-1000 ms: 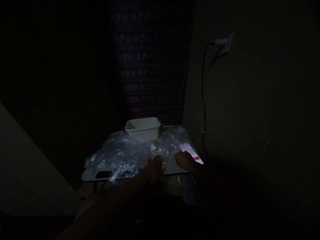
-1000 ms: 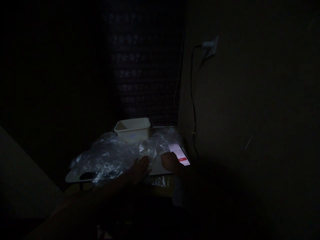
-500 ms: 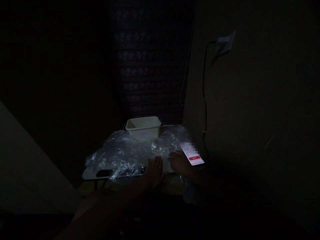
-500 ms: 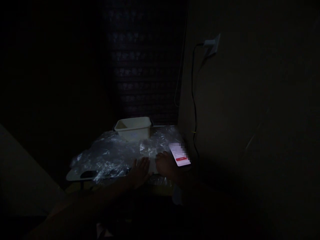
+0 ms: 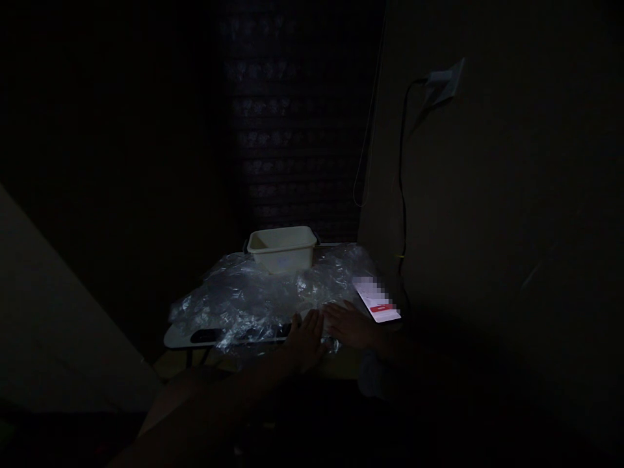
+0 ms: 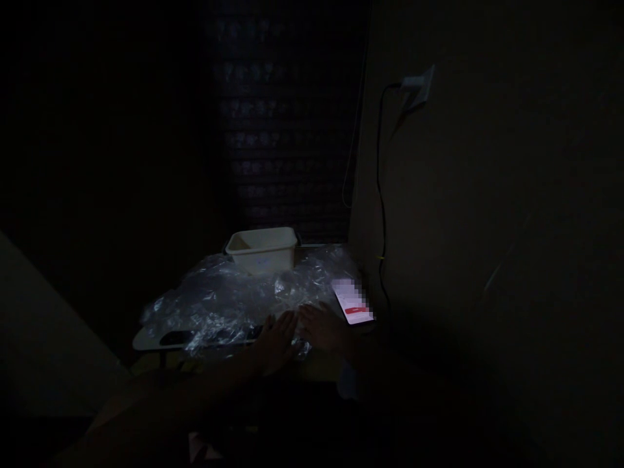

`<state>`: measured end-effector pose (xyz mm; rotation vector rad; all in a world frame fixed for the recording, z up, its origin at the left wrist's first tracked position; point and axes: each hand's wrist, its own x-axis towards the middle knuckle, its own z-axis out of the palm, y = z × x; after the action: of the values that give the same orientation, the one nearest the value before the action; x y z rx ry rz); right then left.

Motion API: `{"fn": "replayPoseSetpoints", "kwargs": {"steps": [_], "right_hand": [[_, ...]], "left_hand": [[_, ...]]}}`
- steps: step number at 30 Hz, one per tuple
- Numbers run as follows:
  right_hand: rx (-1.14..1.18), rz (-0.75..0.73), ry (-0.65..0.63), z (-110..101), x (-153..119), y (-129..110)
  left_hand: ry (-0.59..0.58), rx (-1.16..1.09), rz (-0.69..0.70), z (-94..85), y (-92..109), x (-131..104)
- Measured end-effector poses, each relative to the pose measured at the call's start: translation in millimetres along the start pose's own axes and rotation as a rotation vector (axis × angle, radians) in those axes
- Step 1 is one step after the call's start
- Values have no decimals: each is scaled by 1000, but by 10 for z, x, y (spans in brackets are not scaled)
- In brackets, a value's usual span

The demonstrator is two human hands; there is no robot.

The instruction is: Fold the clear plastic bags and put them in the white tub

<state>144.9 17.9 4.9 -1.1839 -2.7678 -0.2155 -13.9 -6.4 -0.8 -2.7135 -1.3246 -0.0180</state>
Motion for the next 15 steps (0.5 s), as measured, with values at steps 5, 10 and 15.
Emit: {"fn": "replayPoseSetpoints", "kwargs": {"steps": [5,10,15], "right_hand": [[-31,120,-1,97,-16,165],[-74,180,64,75,-6,277],[-59,105,59,10,3,183]], "left_hand": [[-32,-3,13,-39,11,-53],[11,-8,-9,-101,33,-75],[28,-29,43,-107,10,-23]]}}
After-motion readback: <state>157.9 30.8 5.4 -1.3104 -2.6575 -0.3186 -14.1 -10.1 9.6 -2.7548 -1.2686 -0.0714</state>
